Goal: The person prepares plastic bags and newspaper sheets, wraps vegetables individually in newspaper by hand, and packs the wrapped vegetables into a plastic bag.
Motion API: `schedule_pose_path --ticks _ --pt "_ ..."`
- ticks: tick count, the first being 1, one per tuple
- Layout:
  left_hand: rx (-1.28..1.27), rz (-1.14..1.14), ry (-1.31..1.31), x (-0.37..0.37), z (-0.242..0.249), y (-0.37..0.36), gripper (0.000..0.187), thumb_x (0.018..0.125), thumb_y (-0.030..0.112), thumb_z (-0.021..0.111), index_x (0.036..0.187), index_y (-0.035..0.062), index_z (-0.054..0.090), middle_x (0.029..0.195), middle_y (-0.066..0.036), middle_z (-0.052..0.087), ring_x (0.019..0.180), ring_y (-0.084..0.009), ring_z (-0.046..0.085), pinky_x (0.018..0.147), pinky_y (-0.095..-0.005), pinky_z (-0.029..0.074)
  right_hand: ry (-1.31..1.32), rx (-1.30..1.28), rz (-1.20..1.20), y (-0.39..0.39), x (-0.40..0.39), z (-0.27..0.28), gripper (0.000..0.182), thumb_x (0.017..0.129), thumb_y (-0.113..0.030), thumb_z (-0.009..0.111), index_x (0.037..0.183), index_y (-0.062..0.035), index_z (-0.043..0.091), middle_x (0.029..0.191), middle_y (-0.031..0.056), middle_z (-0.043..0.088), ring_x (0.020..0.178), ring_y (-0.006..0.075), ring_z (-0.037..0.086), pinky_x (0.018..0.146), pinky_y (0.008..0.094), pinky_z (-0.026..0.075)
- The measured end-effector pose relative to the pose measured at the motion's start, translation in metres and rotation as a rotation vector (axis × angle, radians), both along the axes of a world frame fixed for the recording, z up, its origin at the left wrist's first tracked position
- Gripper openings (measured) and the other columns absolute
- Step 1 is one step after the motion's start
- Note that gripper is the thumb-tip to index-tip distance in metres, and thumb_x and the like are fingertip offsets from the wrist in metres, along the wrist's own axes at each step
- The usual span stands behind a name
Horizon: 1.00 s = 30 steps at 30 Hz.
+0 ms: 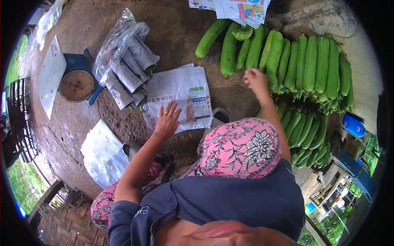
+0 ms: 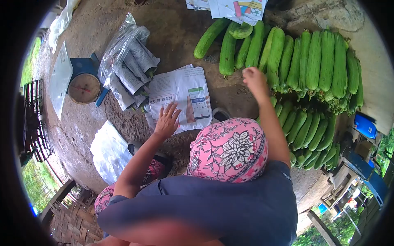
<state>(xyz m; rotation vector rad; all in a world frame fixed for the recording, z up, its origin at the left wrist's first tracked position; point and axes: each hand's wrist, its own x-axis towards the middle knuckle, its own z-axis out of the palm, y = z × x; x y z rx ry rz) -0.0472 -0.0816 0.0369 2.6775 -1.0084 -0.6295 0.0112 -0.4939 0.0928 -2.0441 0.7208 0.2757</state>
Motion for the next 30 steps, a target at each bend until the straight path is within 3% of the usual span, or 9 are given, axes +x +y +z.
schedule_pose_path --ticks 1,2,3,4,7,10,15,23,30 --pt "0.038 0.001 0.044 0.0 0.008 -0.002 0.061 0.078 0.026 0.067 0.134 0.011 0.045 0.148 -0.011 0.03 0.141 -0.0301 0.022 0.111 -0.0564 0.022 -0.064 -0.244 0.116 0.006 0.0 -0.026 0.04 0.088 -0.036 0.061 0.112 -0.0046 0.061 0.093 0.014 0.07 0.083 0.0273 0.068 0.075 0.0374 0.053" --pt "0.054 -0.001 0.042 -0.002 0.009 -0.003 0.067 0.076 0.029 0.07 0.135 0.0114 0.044 0.149 -0.011 0.028 0.142 -0.0305 0.02 0.11 -0.0569 0.022 -0.053 -0.433 0.143 0.029 0.006 -0.013 0.049 0.084 -0.042 0.064 0.117 -0.0059 0.058 0.105 0.017 0.067 0.095 0.0328 0.065 0.079 0.0417 0.052" --pt "0.069 0.0 0.039 -0.004 0.01 -0.004 0.073 0.074 0.032 0.072 0.137 0.0118 0.042 0.15 -0.011 0.027 0.142 -0.0309 0.019 0.11 -0.0574 0.022 -0.156 -0.687 0.207 0.041 0.009 -0.02 0.061 0.08 -0.045 0.067 0.125 -0.0076 0.051 0.116 0.0179 0.06 0.099 0.0337 0.063 0.081 0.0428 0.052" --pt "0.086 0.003 0.039 -0.006 0.01 -0.005 0.079 0.071 0.036 0.075 0.138 0.0122 0.041 0.151 -0.011 0.025 0.143 -0.0312 0.018 0.11 -0.058 0.022 -0.016 -0.7 0.221 0.059 0.02 -0.001 0.071 0.077 -0.047 0.07 0.132 -0.0093 0.043 0.12 0.0179 0.052 0.099 0.0365 0.062 0.08 0.0432 0.052" --pt "0.193 -0.008 0.081 -0.006 0.023 -0.012 0.098 0.062 0.045 0.081 0.143 0.0139 0.035 0.155 -0.011 0.019 0.144 -0.0329 0.013 0.109 -0.0596 0.023 -0.02 -0.708 0.228 0.077 0.034 -0.011 0.078 0.075 -0.046 0.072 0.135 -0.0113 0.037 0.119 0.0161 0.048 0.095 0.0377 0.062 0.078 0.0444 0.052" --pt "0.198 0.012 0.157 -0.011 0.025 -0.015 0.106 0.059 0.038 0.084 0.146 0.0145 0.029 0.157 -0.012 0.011 0.145 -0.0355 0.007 0.11 -0.059 0.022 -0.021 -0.695 0.228 0.08 0.036 -0.027 0.08 0.074 -0.044 0.073 0.136 -0.0123 0.035 0.122 0.0158 0.045 0.095 0.0377 0.061 0.078 0.0452 0.053" --pt "0.145 0.037 0.182 -0.013 0.014 -0.011 0.105 0.061 0.035 0.083 0.147 0.0144 0.028 0.157 -0.013 0.008 0.145 -0.0359 0.004 0.111 -0.0573 0.022 -0.225 -0.724 0.137 0.079 0.021 -0.053 0.079 0.074 -0.042 0.072 0.137 -0.0126 0.033 0.122 0.0164 0.046 0.096 0.0385 0.061 0.077 0.0477 0.053" --pt "0.12 0.046 0.118 -0.018 0.011 -0.01 0.097 0.067 0.036 0.079 0.147 0.0133 0.028 0.157 -0.012 0.01 0.145 -0.0344 0.006 0.11 -0.058 0.024 -0.028 -0.731 0.099 0.081 0.013 -0.054 0.083 0.08 -0.057 0.062 0.14 -0.0114 0.027 0.124 0.0218 0.049 0.1 0.0391 0.06 0.083 0.0506 0.049" --pt "0.067 0.056 0.094 -0.023 0.009 -0.009 0.09 0.069 0.034 0.077 0.144 0.0114 0.033 0.156 -0.013 0.013 0.145 -0.0344 0.01 0.109 -0.0574 0.026 0.115 -0.728 0.133 0.082 0.024 -0.055 0.088 0.075 -0.059 0.065 0.139 -0.0098 0.03 0.097 0.0222 0.067 0.09 0.0385 0.065 0.08 0.0482 0.05"
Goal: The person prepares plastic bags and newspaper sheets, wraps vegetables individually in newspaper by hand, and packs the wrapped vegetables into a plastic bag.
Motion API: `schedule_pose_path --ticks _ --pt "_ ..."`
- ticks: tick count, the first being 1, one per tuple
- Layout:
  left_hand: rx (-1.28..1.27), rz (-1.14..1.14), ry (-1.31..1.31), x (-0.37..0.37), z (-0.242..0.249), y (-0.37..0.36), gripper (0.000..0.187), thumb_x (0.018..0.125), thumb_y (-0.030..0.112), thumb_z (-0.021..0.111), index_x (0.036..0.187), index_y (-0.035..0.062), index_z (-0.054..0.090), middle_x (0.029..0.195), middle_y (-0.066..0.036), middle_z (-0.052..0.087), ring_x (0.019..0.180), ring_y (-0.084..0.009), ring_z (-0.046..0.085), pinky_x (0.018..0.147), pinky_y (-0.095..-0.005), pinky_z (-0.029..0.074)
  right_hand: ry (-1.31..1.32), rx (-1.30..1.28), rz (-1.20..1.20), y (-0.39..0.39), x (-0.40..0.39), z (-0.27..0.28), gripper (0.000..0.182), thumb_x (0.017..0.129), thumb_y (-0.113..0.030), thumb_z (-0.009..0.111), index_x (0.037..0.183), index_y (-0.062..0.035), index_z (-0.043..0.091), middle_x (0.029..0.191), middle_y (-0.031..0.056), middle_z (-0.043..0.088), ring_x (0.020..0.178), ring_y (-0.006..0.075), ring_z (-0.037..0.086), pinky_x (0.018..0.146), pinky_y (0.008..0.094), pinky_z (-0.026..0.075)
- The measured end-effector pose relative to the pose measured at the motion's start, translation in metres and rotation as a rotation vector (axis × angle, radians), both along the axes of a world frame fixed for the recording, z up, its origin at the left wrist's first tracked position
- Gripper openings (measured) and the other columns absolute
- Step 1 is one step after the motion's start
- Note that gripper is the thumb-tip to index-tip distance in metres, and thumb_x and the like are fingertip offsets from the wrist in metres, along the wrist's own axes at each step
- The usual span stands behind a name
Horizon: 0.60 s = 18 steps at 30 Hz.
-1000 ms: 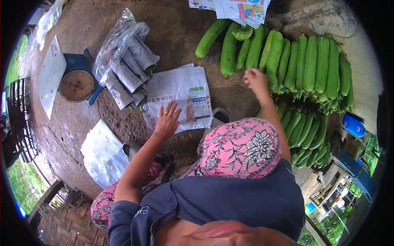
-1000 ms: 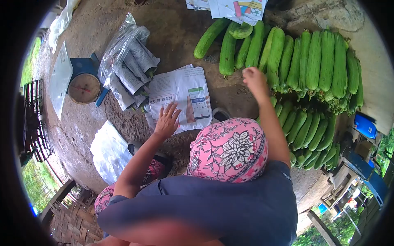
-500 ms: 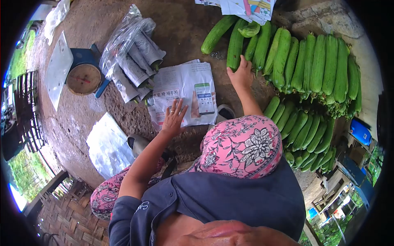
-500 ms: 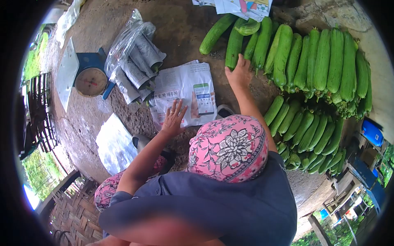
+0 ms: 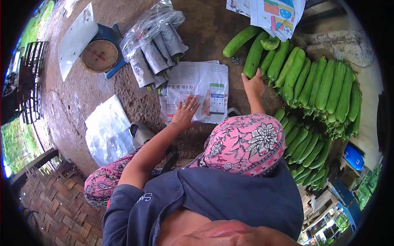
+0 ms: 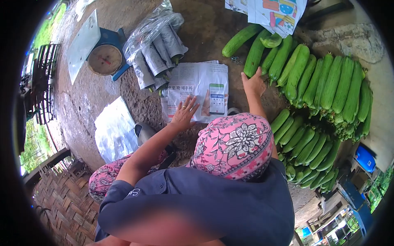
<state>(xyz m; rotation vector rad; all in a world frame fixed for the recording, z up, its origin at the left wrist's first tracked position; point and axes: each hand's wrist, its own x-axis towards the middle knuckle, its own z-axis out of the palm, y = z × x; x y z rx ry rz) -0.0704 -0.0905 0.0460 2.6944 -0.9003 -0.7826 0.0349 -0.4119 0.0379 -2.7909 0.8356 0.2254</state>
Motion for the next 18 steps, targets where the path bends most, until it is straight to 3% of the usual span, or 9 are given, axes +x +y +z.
schedule_pose_path --ticks 2,3,6,7,10,11,18 --pt "0.007 -0.018 0.016 -0.003 -0.003 0.001 0.086 0.072 0.034 0.075 0.144 0.0118 0.034 0.156 -0.012 0.013 0.145 -0.0336 0.009 0.111 -0.056 0.024 -0.057 -0.004 -0.01 -0.002 -0.001 0.0 0.087 0.074 -0.058 0.066 0.138 -0.0095 0.034 0.094 0.0218 0.068 0.088 0.039 0.066 0.079 0.0479 0.05" --pt "0.01 -0.027 0.023 -0.003 -0.003 0.002 0.084 0.074 0.034 0.074 0.144 0.0119 0.034 0.156 -0.012 0.012 0.145 -0.0332 0.008 0.111 -0.0554 0.023 -0.079 0.044 -0.08 0.004 -0.002 0.016 0.077 0.073 -0.053 0.069 0.131 -0.0092 0.045 0.099 0.0231 0.067 0.09 0.0382 0.066 0.081 0.0472 0.05" --pt "-0.051 -0.072 0.016 -0.006 -0.004 0.007 0.075 0.075 0.028 0.071 0.141 0.0114 0.038 0.155 -0.013 0.016 0.145 -0.0329 0.01 0.111 -0.0551 0.024 -0.468 0.15 -0.064 -0.011 -0.015 0.009 0.072 0.07 -0.048 0.074 0.126 -0.0087 0.052 0.104 0.0259 0.065 0.091 0.0405 0.065 0.083 0.047 0.049" --pt "-0.062 -0.082 -0.001 -0.007 -0.007 0.007 0.073 0.075 0.025 0.07 0.14 0.011 0.039 0.155 -0.013 0.017 0.145 -0.0329 0.012 0.111 -0.0551 0.025 -0.569 0.102 -0.027 -0.014 -0.017 0.012 0.063 0.07 -0.032 0.079 0.123 -0.0077 0.055 0.102 0.0216 0.066 0.086 0.0329 0.067 0.074 0.0404 0.053" --pt "-0.092 -0.107 -0.044 -0.013 -0.014 0.008 0.068 0.075 0.018 0.065 0.139 0.0101 0.041 0.154 -0.013 0.02 0.143 -0.0328 0.017 0.11 -0.0551 0.026 -0.658 0.737 -0.405 -0.015 -0.021 0.035 0.059 0.071 -0.018 0.08 0.124 -0.0066 0.054 0.1 0.0125 0.064 0.08 0.0203 0.065 0.062 0.0304 0.053" --pt "-0.099 -0.107 -0.056 -0.014 -0.015 0.008 0.067 0.075 0.016 0.064 0.138 0.0098 0.041 0.154 -0.012 0.021 0.143 -0.0327 0.018 0.11 -0.055 0.026 -0.721 0.807 -0.446 -0.018 -0.022 0.036 0.059 0.073 -0.005 0.076 0.127 -0.0067 0.051 0.103 0.0067 0.058 0.079 0.0122 0.059 0.057 0.0244 0.052" --pt "-0.076 -0.112 -0.096 -0.014 -0.015 0.005 0.064 0.076 0.012 0.058 0.138 0.0089 0.042 0.153 -0.012 0.023 0.141 -0.0318 0.022 0.11 -0.0517 0.027 -0.918 0.999 -0.374 -0.029 -0.039 0.091 0.064 0.077 0.008 0.068 0.134 -0.0059 0.043 0.113 0.009 0.055 0.088 0.0178 0.062 0.065 0.0266 0.055"
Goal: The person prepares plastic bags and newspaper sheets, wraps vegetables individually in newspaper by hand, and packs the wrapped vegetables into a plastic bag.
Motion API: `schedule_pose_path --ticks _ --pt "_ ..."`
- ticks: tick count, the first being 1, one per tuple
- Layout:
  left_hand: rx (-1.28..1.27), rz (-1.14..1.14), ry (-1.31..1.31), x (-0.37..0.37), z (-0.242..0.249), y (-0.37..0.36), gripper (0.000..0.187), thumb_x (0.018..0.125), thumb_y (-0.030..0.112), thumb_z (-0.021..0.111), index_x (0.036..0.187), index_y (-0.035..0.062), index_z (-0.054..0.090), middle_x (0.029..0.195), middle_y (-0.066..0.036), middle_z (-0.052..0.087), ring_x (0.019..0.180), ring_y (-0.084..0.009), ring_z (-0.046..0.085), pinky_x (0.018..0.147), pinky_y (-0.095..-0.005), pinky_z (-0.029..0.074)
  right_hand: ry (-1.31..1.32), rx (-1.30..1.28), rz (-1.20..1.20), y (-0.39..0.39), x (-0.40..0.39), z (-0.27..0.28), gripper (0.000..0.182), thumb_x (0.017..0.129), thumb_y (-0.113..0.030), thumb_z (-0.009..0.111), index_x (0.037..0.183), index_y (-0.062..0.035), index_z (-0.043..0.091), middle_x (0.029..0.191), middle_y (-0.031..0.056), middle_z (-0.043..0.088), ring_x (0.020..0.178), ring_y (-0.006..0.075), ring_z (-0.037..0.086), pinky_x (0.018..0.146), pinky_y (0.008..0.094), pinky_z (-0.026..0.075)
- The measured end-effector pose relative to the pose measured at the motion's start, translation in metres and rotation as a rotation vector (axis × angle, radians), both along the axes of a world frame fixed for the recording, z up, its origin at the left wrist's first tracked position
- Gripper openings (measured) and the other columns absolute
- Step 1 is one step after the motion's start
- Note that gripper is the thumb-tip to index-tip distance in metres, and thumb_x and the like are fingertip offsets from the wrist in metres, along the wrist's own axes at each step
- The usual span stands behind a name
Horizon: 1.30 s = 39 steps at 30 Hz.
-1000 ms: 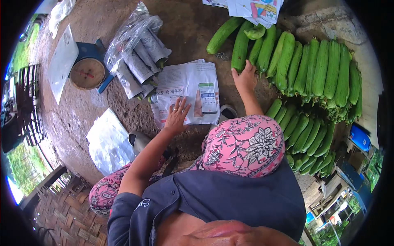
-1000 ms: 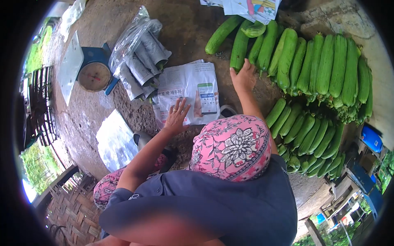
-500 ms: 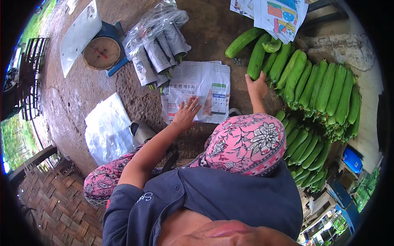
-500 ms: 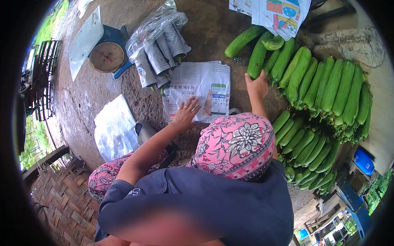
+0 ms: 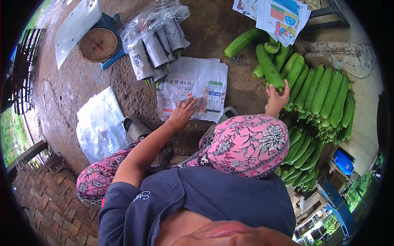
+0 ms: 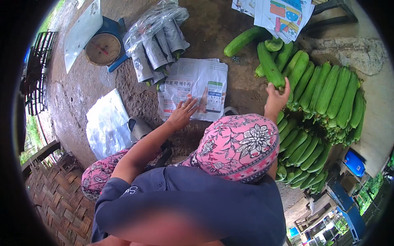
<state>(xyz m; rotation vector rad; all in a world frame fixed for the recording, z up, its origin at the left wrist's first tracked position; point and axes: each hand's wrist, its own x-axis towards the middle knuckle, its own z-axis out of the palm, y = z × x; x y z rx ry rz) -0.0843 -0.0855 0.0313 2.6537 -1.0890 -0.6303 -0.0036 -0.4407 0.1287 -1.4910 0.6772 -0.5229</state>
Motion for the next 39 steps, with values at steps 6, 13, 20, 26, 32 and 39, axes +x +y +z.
schedule_pose_path --ticks 6,13,20,26,32,39 --pt "-0.028 -0.018 -0.004 0.001 -0.006 0.001 0.064 0.076 0.014 0.059 0.137 0.005 0.042 0.151 -0.013 0.027 0.142 -0.0311 0.021 0.11 -0.0475 0.027 0.017 -0.404 0.285 -0.016 -0.025 0.086 0.063 0.076 0.006 0.059 0.136 -0.0024 0.042 0.125 0.0144 0.052 0.112 0.0218 0.055 0.099 0.0338 0.044" --pt "-0.12 0.006 -0.021 0.003 -0.018 -0.014 0.062 0.078 0.014 0.056 0.137 0.0029 0.041 0.15 -0.015 0.029 0.141 -0.0328 0.022 0.112 -0.0448 0.026 -0.211 0.309 0.681 0.033 0.06 0.079 0.059 0.08 -0.023 0.051 0.134 -0.0018 0.041 0.12 0.0195 0.057 0.108 0.0333 0.059 0.094 0.0438 0.048" --pt "-0.1 -0.023 -0.103 -0.003 -0.017 -0.026 0.054 0.083 0.013 0.05 0.135 -0.0009 0.043 0.147 -0.016 0.033 0.137 -0.0345 0.029 0.109 -0.0418 0.032 0.174 0.026 1.834 0.203 0.104 -0.059 0.048 0.08 -0.029 0.059 0.121 -0.0051 0.06 0.11 0.0078 0.064 0.098 0.0178 0.06 0.088 0.0329 0.048" --pt "-0.164 0.053 -0.03 -0.012 -0.029 -0.026 0.048 0.082 0.012 0.05 0.127 -0.0036 0.048 0.131 -0.018 0.047 0.12 -0.034 0.048 0.103 -0.0426 0.039 0.062 -0.686 1.608 0.22 0.027 -0.111 0.053 0.07 -0.038 0.072 0.115 -0.0105 0.064 0.109 0.0174 0.063 0.103 0.0354 0.058 0.092 0.0439 0.045" --pt "-0.163 0.035 -0.116 -0.01 -0.026 -0.022 0.05 0.082 0.013 0.051 0.13 -0.0022 0.048 0.133 -0.016 0.048 0.121 -0.0318 0.048 0.101 -0.042 0.04 -0.088 -0.921 1.383 0.134 -0.01 -0.057 0.065 0.065 -0.024 0.078 0.123 -0.0097 0.054 0.123 0.0116 0.052 0.113 0.0329 0.051 0.097 0.0422 0.041" --pt "-0.034 -0.003 -0.151 -0.003 0.005 -0.006 0.027 0.079 0.018 0.055 0.104 0.0092 0.059 0.107 -0.006 0.056 0.105 -0.0232 0.054 0.084 -0.0362 0.045 0.112 -0.759 1.249 0.097 -0.014 -0.086 0.063 0.065 -0.018 0.077 0.123 -0.0073 0.054 0.113 0.0132 0.059 0.107 0.0329 0.055 0.093 0.0411 0.044"
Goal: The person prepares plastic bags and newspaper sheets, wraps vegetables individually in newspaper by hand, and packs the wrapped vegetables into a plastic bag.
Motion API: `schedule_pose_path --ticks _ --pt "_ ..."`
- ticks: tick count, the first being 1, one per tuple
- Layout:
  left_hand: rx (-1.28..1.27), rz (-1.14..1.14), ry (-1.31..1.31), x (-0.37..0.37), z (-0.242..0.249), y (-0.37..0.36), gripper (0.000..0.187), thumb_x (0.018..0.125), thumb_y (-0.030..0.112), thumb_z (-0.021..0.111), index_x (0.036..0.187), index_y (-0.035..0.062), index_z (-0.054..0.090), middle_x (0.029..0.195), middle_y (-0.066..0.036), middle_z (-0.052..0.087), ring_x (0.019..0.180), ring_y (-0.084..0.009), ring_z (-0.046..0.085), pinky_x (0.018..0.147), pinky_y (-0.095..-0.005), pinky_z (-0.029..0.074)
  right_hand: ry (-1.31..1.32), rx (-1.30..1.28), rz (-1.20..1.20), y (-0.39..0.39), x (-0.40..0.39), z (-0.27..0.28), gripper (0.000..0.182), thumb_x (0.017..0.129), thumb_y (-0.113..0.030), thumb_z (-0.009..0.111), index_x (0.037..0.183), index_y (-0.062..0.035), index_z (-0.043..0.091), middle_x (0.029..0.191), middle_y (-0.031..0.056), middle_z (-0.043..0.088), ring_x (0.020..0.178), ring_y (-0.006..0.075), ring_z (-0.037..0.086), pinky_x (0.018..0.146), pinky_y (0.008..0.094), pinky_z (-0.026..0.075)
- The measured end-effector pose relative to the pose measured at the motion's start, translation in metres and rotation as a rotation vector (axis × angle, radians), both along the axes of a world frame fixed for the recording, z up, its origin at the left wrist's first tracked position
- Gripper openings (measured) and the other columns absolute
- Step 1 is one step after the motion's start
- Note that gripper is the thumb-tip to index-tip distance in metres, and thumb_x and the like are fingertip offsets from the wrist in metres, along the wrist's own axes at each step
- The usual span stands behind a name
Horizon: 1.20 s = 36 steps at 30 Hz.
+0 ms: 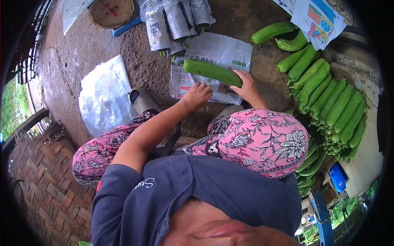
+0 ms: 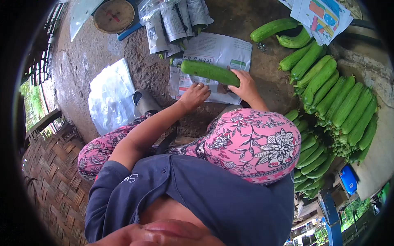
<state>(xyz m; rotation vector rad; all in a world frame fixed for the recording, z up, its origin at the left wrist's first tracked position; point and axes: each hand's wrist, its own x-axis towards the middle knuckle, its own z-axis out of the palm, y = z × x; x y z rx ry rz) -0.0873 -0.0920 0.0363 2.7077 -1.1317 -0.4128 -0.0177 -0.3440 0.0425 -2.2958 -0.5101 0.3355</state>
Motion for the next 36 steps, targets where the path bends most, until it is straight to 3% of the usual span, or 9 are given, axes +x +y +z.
schedule_pose_path --ticks 2,7,11,13,18,20,23,36 --pt "0.065 0.015 0.026 0.001 0.005 0.005 0.022 0.077 0.02 0.057 0.098 0.0115 0.059 0.1 -0.004 0.056 0.103 -0.0216 0.054 0.081 -0.0344 0.044 0.074 0.091 0.022 0.005 0.005 -0.003 0.061 0.067 -0.019 0.076 0.123 -0.006 0.055 0.11 0.0137 0.06 0.105 0.033 0.057 0.092 0.0403 0.045" --pt "-0.016 -0.001 0.022 0.007 0.022 0.013 0.023 0.074 0.021 0.059 0.096 0.0124 0.06 0.105 -0.002 0.057 0.105 -0.0208 0.053 0.086 -0.035 0.042 0.394 0.147 0.155 -0.004 0.022 -0.017 0.06 0.069 -0.023 0.075 0.124 -0.0062 0.057 0.112 0.0138 0.06 0.107 0.0312 0.057 0.096 0.0369 0.044" --pt "-0.233 0.021 -0.07 0.025 0.024 0.024 0.015 0.076 0.024 0.058 0.086 0.0159 0.066 0.111 -0.002 0.056 0.109 -0.0216 0.05 0.093 -0.0364 0.039 0.223 0.034 0.252 -0.01 0.027 -0.018 0.057 0.068 -0.023 0.075 0.12 -0.0081 0.06 0.121 0.0132 0.055 0.116 0.0298 0.051 0.1 0.0355 0.041" --pt "-0.281 0.13 -0.009 0.031 0.03 0.023 0.012 0.076 0.023 0.062 0.085 0.0173 0.068 0.123 -0.005 0.053 0.122 -0.0241 0.045 0.103 -0.0402 0.034 0.062 0.036 0.209 0.0 0.021 -0.009 0.052 0.067 -0.023 0.076 0.116 -0.0087 0.063 0.125 0.0126 0.052 0.12 0.0301 0.048 0.102 0.0368 0.039" --pt "-0.401 0.286 0.098 0.043 0.029 0.021 0.007 0.078 0.019 0.066 0.083 0.0141 0.068 0.128 -0.007 0.051 0.128 -0.0283 0.042 0.108 -0.044 0.031 0.012 0.044 0.3 0.012 0.007 0.033 0.032 0.066 -0.018 0.076 0.095 -0.0079 0.069 0.133 0.014 0.048 0.126 0.0318 0.042 0.104 0.0433 0.036" --pt "-0.452 0.286 0.14 0.048 0.024 0.024 0.007 0.077 0.018 0.067 0.082 0.0129 0.067 0.128 -0.008 0.051 0.127 -0.0292 0.043 0.107 -0.045 0.032 -0.024 -0.013 0.314 0.016 0.003 0.041 0.018 0.067 -0.014 0.073 0.083 -0.0062 0.071 0.134 0.0122 0.05 0.124 0.0313 0.044 0.103 0.0416 0.038" --pt "-0.477 0.271 0.175 0.051 0.023 0.026 0.01 0.076 0.017 0.069 0.084 0.0109 0.067 0.128 -0.008 0.051 0.125 -0.03 0.044 0.106 -0.0454 0.033 -0.032 -0.02 0.284 0.015 0.006 0.031 0.012 0.068 -0.01 0.07 0.079 -0.0051 0.07 0.129 0.0098 0.054 0.119 0.03 0.048 0.1 0.0386 0.041" --pt "-0.538 0.294 0.218 0.068 0.026 0.03 0.012 0.082 0.017 0.065 0.084 0.005 0.068 0.116 -0.009 0.061 0.112 -0.0293 0.054 0.097 -0.0392 0.042 0.083 -0.02 0.239 0.02 0.024 0.03 0.009 0.066 -0.009 0.073 0.072 -0.0038 0.068 0.12 0.0063 0.06 0.109 0.0278 0.053 0.093 0.0376 0.044"
